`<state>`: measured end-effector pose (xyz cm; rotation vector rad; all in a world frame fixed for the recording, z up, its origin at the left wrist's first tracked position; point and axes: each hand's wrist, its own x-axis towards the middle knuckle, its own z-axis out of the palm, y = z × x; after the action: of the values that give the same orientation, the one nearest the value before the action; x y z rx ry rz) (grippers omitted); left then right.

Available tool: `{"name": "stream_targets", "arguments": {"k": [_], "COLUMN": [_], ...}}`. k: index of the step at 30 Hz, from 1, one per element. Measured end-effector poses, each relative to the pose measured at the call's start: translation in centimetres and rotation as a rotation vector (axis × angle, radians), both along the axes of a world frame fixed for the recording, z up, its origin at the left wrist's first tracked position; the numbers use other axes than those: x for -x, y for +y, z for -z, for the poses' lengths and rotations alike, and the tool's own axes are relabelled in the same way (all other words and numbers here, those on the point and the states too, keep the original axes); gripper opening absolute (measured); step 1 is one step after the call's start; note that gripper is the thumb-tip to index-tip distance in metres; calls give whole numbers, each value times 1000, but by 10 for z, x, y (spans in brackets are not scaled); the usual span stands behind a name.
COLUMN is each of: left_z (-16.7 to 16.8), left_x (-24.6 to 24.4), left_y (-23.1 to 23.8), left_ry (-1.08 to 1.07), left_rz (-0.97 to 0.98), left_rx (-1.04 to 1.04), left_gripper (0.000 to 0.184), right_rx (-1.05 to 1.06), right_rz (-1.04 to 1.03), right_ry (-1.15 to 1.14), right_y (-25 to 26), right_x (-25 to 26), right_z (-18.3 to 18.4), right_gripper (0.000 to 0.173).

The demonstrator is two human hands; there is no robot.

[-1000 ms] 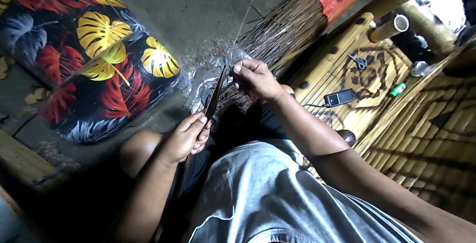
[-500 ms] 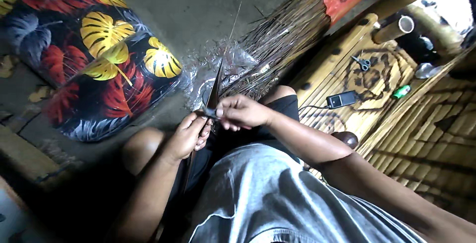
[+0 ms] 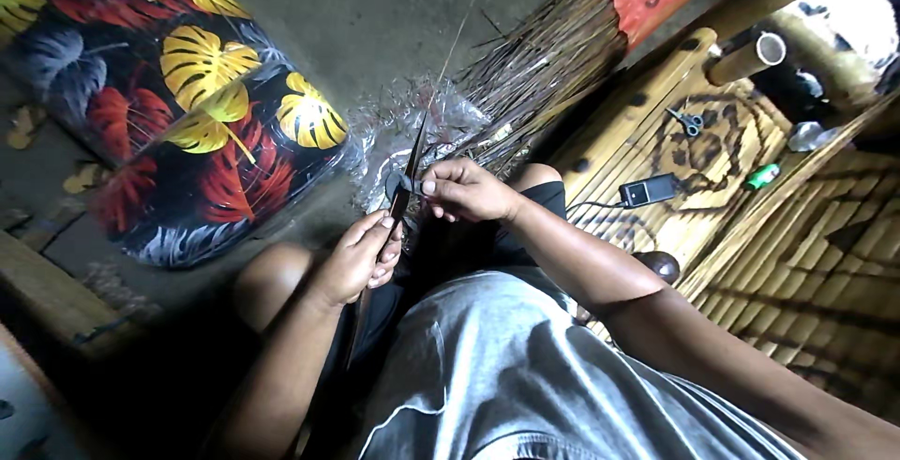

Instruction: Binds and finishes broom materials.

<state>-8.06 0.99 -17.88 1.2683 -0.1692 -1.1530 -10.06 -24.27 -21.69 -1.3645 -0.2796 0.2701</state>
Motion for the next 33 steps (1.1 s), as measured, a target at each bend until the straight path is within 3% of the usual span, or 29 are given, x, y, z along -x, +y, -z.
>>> {"name": "stream_targets", "arguments": {"k": [7, 13, 16, 21, 29, 33], "left_z": [0, -2, -1, -1, 1, 0], "left_x": [0, 1, 0, 0, 3, 3], "left_y": [2, 1, 2, -1, 2, 1], "left_ry": [18, 33, 37, -6, -11, -9], "left_rz": [12, 19, 29, 16, 51, 53], "left_rx": [17, 14, 34, 24, 12, 14], "left_gripper": [35, 35, 36, 35, 34, 34], "right_rx": [103, 34, 24, -25, 43, 86], "right_rz": [177, 425, 306, -112, 79, -51], "right_ry": [-46, 14, 42, 138, 51, 79], "right_y": [-23, -39, -31, 2, -26, -22], "right_x": [-13, -20, -10, 10, -9, -3], "right_z": [-3, -9, -19, -24, -17, -28], "right_gripper": [24, 26, 25, 27, 25, 25]}}
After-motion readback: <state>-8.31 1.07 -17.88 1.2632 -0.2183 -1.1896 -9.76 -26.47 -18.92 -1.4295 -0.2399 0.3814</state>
